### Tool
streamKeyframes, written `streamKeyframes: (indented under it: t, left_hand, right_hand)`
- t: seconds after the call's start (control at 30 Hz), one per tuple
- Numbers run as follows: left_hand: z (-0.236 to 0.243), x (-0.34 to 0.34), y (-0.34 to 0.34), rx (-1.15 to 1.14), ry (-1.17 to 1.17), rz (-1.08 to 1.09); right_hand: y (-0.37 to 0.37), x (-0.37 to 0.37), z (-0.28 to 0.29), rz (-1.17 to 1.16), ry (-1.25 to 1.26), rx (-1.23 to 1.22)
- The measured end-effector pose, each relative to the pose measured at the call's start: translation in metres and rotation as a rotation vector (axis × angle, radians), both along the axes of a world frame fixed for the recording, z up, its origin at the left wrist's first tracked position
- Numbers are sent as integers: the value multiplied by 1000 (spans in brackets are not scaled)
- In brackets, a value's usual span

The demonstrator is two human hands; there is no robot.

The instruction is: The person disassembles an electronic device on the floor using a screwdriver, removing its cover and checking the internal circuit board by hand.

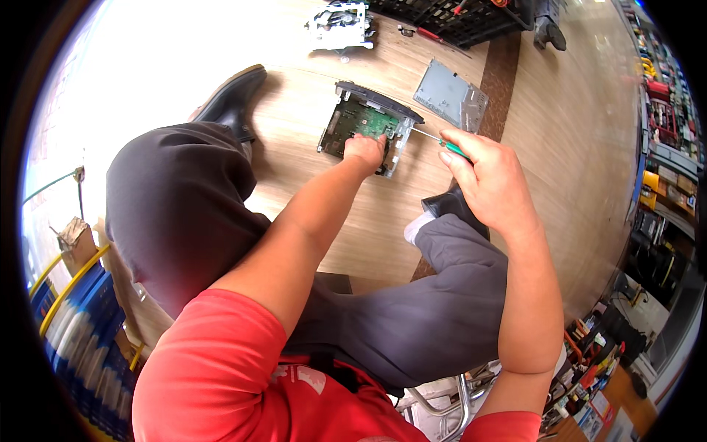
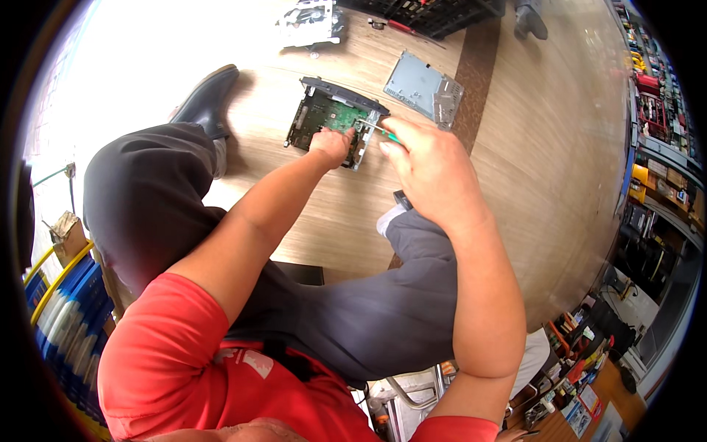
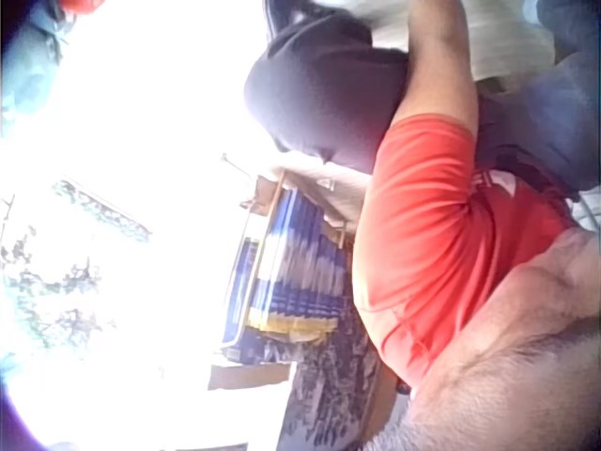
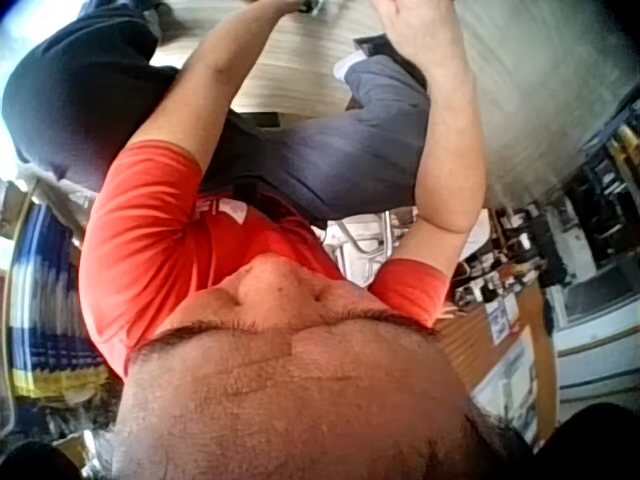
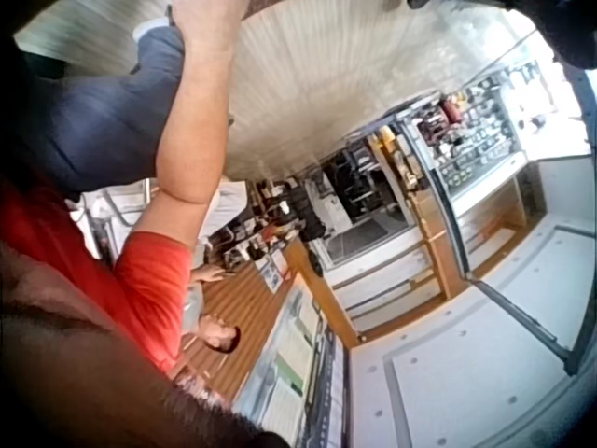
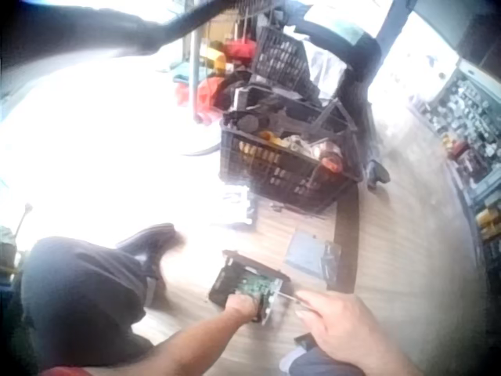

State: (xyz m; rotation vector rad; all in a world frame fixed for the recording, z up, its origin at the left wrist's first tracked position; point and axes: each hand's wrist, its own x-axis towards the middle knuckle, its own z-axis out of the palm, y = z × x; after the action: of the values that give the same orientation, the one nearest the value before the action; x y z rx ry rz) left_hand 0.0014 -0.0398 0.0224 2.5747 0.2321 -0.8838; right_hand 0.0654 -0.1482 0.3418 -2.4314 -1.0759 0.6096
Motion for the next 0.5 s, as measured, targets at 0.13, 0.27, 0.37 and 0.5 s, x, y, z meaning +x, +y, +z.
streamKeyframes:
  t: [0.13, 0.27, 0.37, 0.5]
  left_hand:
    - [-8, -5, 0, 16, -56, 5]
    - [-29, -14, 18, -52, -139, -17]
    - [-25, -13, 20, -169, -178, 51]
    - [-36, -22, 30, -224, -265, 192]
  right_hand:
    - [1, 0, 3, -30, 30, -45]
    - [-2, 1, -11, -9, -35, 74]
    - [-6, 5, -6, -11, -10, -9]
    - [-4, 5, 4, 51, -81, 4]
